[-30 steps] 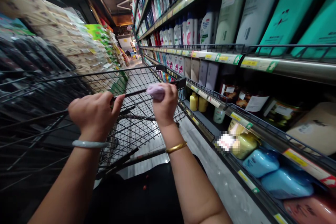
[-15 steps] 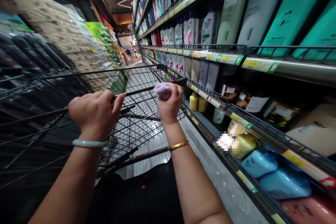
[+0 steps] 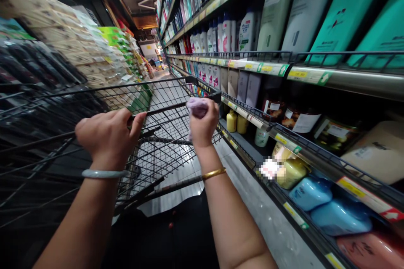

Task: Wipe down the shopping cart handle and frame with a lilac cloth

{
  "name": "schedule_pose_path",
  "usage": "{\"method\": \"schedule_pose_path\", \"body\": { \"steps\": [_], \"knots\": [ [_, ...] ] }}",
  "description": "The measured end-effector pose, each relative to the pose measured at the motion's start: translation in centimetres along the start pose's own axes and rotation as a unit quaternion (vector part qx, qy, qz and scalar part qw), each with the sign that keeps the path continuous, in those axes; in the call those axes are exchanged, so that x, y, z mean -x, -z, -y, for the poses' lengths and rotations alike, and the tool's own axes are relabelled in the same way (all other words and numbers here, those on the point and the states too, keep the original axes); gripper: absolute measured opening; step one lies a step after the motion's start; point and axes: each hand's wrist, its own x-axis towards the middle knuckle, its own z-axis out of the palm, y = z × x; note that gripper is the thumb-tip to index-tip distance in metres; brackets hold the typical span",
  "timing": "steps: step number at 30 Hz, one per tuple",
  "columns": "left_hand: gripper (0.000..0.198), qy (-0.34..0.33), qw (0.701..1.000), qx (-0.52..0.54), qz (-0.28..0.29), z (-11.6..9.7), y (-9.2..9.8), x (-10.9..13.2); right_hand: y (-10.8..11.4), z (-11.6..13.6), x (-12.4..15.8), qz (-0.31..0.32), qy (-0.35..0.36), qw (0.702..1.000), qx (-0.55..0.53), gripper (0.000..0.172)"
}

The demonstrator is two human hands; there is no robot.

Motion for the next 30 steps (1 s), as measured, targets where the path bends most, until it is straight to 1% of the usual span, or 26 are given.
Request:
{"method": "schedule_pose_path", "body": {
  "steps": [3, 5, 6, 7, 11, 13, 14, 16, 19, 20, 21, 22, 23, 25, 27, 28, 29, 30],
  "knots": [
    [0.057, 0.001, 1.0, -0.002, 0.006, 0.0, 0.1, -0.1, -1.1, 3.0, 1.7, 0.092, 0.074, 0.993, -0.002, 0.03],
    [0.057, 0.0, 1.0, -0.002, 0.008, -0.1, 0.2, -0.1, -1.1, 3.5, 1.8, 0.122, 0.102, 0.987, 0.001, 0.031],
    [0.056, -0.002, 1.0, -0.002, 0.009, -0.1, 0.2, -0.1, -1.0, 3.1, 1.5, 0.118, 0.102, 0.988, 0.002, 0.032],
    [0.056, -0.003, 1.0, -0.002, 0.009, -0.1, 0.3, -0.1, -0.7, 2.2, 1.0, 0.099, 0.091, 0.991, 0.001, 0.033],
    [0.056, -0.007, 1.0, -0.001, 0.007, 0.0, 0.3, 0.0, 0.8, -2.1, -1.2, -0.021, -0.009, 1.0, 0.008, 0.036],
    [0.056, -0.004, 1.0, -0.003, 0.005, 0.0, 0.2, 0.0, 1.1, -2.8, -1.5, -0.043, -0.035, 0.998, 0.013, 0.036],
    [0.056, -0.004, 1.0, -0.003, 0.005, 0.0, 0.2, 0.0, 1.0, -2.5, -1.4, -0.042, -0.033, 0.998, 0.014, 0.036],
    [0.055, -0.005, 1.0, -0.005, 0.003, 0.0, 0.2, 0.0, 0.5, -0.8, -0.7, -0.018, 0.0, 1.0, 0.012, 0.035],
    [0.055, -0.005, 1.0, -0.009, 0.004, 0.0, 0.1, 0.0, -0.2, 1.8, 0.3, 0.074, 0.08, 0.994, -0.008, 0.033],
    [0.056, -0.004, 1.0, -0.01, 0.005, 0.0, 0.1, 0.0, -0.3, 2.1, 0.3, 0.102, 0.098, 0.99, -0.018, 0.032],
    [0.056, -0.003, 1.0, -0.009, 0.005, 0.0, 0.1, 0.0, -0.3, 1.9, 0.2, 0.115, 0.103, 0.988, -0.027, 0.031],
    [0.056, -0.004, 1.0, -0.008, 0.005, 0.1, 0.1, 0.0, -0.1, 1.3, -0.1, 0.109, 0.095, 0.989, -0.032, 0.031],
    [0.056, -0.005, 1.0, -0.007, 0.004, 0.1, 0.1, 0.0, 0.2, 0.4, -0.6, 0.08, 0.074, 0.994, -0.031, 0.031],
    [0.056, -0.005, 1.0, -0.007, 0.004, 0.0, 0.2, 0.1, 0.9, -1.6, -1.6, -0.012, 0.014, 1.0, -0.012, 0.034],
    [0.056, -0.003, 1.0, -0.007, 0.005, 0.0, 0.2, 0.1, 1.4, -2.7, -2.2, -0.083, -0.023, 0.996, 0.008, 0.037],
    [0.056, -0.002, 1.0, -0.007, 0.006, 0.0, 0.2, 0.1, 1.4, -2.6, -2.2, -0.094, -0.024, 0.995, 0.01, 0.038],
    [0.056, -0.001, 1.0, -0.007, 0.006, 0.0, 0.2, 0.1, 1.3, -2.1, -2.0, -0.086, -0.013, 0.996, 0.008, 0.038],
    [0.056, -0.001, 1.0, -0.006, 0.006, -0.1, 0.2, 0.1, 1.1, -1.2, -1.6, -0.059, 0.007, 0.998, 0.001, 0.037]
  ]
}}
